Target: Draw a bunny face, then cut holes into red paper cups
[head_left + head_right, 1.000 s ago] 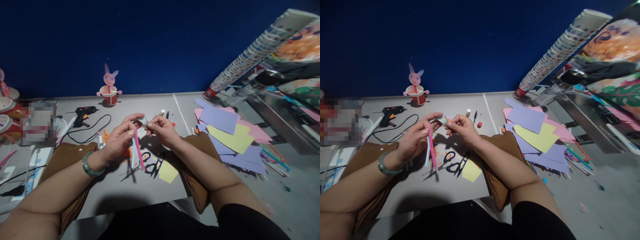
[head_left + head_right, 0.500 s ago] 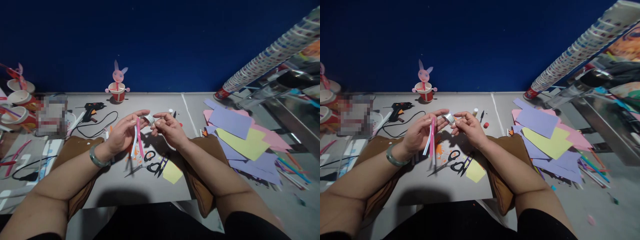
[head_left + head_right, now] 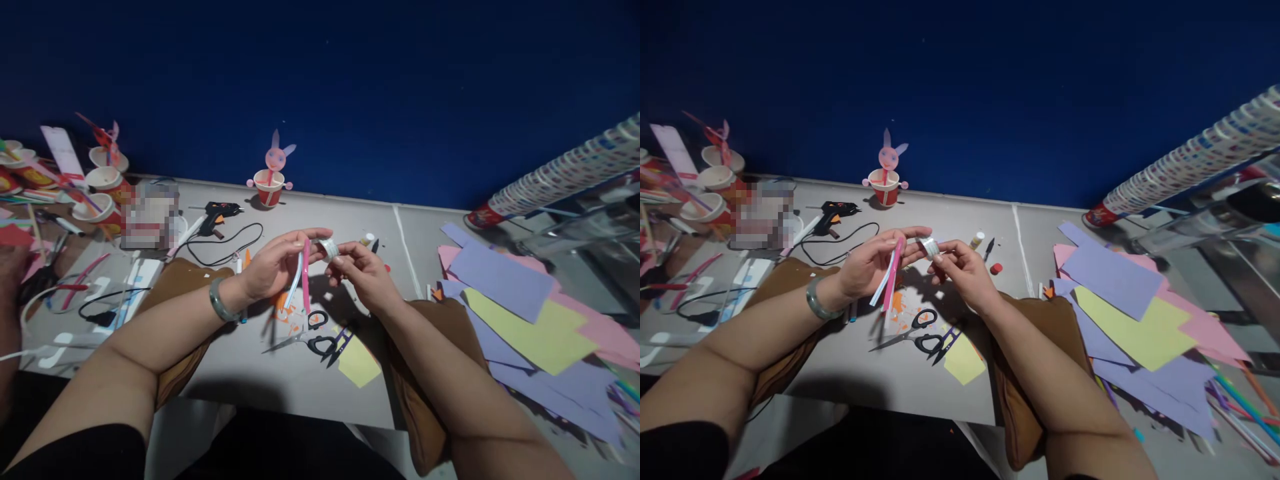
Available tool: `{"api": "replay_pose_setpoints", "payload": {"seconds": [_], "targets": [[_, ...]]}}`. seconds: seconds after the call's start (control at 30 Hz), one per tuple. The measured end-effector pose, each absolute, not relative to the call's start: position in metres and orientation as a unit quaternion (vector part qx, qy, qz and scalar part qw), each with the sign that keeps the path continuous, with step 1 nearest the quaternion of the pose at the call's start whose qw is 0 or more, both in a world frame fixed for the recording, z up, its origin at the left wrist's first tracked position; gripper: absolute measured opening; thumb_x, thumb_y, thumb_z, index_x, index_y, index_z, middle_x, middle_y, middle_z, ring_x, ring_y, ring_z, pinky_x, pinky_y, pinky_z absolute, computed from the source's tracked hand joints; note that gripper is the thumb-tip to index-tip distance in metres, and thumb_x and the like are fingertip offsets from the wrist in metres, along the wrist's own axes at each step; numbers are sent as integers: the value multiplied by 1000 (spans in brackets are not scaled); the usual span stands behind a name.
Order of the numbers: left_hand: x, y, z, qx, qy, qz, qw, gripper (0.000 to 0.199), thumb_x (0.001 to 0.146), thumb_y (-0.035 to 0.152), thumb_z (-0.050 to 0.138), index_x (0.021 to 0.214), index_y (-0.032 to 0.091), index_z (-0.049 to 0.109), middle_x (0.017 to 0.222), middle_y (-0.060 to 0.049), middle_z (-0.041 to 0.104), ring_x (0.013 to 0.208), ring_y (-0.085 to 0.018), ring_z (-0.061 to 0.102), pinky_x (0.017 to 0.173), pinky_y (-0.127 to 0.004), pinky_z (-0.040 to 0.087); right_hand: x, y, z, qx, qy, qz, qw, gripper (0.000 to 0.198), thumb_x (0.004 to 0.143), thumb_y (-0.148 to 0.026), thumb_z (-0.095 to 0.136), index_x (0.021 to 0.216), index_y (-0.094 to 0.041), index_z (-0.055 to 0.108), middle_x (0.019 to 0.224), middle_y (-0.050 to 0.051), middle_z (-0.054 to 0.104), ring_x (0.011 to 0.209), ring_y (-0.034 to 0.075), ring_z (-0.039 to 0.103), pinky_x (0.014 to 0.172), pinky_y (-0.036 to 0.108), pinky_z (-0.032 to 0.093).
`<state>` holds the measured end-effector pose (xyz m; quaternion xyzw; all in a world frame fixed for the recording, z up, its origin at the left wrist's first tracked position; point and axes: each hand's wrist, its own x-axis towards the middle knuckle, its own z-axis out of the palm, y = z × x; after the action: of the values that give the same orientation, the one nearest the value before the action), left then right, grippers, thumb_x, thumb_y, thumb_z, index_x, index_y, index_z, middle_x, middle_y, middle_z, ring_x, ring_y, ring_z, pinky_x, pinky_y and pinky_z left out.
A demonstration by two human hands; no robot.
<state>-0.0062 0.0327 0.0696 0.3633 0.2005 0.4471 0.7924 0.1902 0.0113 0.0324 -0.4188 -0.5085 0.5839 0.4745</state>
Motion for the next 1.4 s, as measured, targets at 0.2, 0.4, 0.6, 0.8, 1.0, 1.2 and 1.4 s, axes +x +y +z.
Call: {"api": "replay_pose_setpoints", "payload": {"seconds": [0.2, 0.4, 0.6, 0.8, 1.0, 1.2, 1.4], "targets": [[-9, 32, 73, 380, 199, 439, 789, 20, 83, 19, 59, 64, 14, 63, 125, -10, 68, 112, -26, 67, 115, -47, 41, 188, 9, 35, -408, -538, 578, 459, 43, 83, -51, 72, 109, -21, 57, 77, 1, 74, 57, 12, 67, 57, 26, 54], [-11, 29, 75, 390, 192, 434, 789, 18, 83, 23, 62, 67, 14, 62, 129, -10, 65, 124, -30, 62, 119, -49, 38, 187, 6, 38, -392, -566, 550, 472, 42, 86, -51, 69, 112, -20, 57, 79, 0, 73, 58, 11, 67, 57, 24, 54], [-12, 26, 76, 386, 192, 433, 791, 17, 85, 23, 61, 70, 15, 61, 131, -10, 64, 129, -32, 58, 119, -51, 37, 188, 7, 36, -379, -563, 563, 472, 44, 79, -49, 77, 105, -19, 57, 80, 1, 73, 63, 12, 70, 59, 23, 56], [-11, 26, 75, 385, 187, 427, 796, 18, 88, 24, 60, 71, 15, 61, 133, -10, 63, 128, -32, 59, 118, -51, 38, 191, 1, 45, -429, -633, 454, 458, 38, 82, -49, 73, 99, -19, 57, 75, 0, 71, 63, 13, 69, 61, 25, 54], [-12, 27, 76, 371, 196, 412, 808, 18, 88, 24, 59, 72, 15, 59, 135, -12, 63, 125, -32, 62, 116, -53, 41, 198, -10, 60, -476, -765, 210, 380, 25, 91, -42, 65, 98, -18, 62, 60, -3, 66, 53, 10, 57, 57, 23, 41], [-13, 31, 72, 376, 209, 405, 807, 20, 89, 27, 61, 73, 15, 59, 134, -12, 62, 122, -32, 63, 99, -48, 55, 207, -7, 62, -551, -777, 2, 303, 32, 90, -50, 63, 91, -18, 65, 60, 2, 66, 53, 13, 57, 55, 26, 33], [-9, 35, 61, 425, 294, 399, 757, 22, 90, 34, 63, 81, 15, 59, 117, -11, 68, 92, -19, 70, 76, -31, 57, 253, 24, 73, -784, -608, -101, 78, 28, 93, -37, 57, 107, -15, 68, 88, 15, 75, 76, 25, 67, 63, 30, 36]]}}
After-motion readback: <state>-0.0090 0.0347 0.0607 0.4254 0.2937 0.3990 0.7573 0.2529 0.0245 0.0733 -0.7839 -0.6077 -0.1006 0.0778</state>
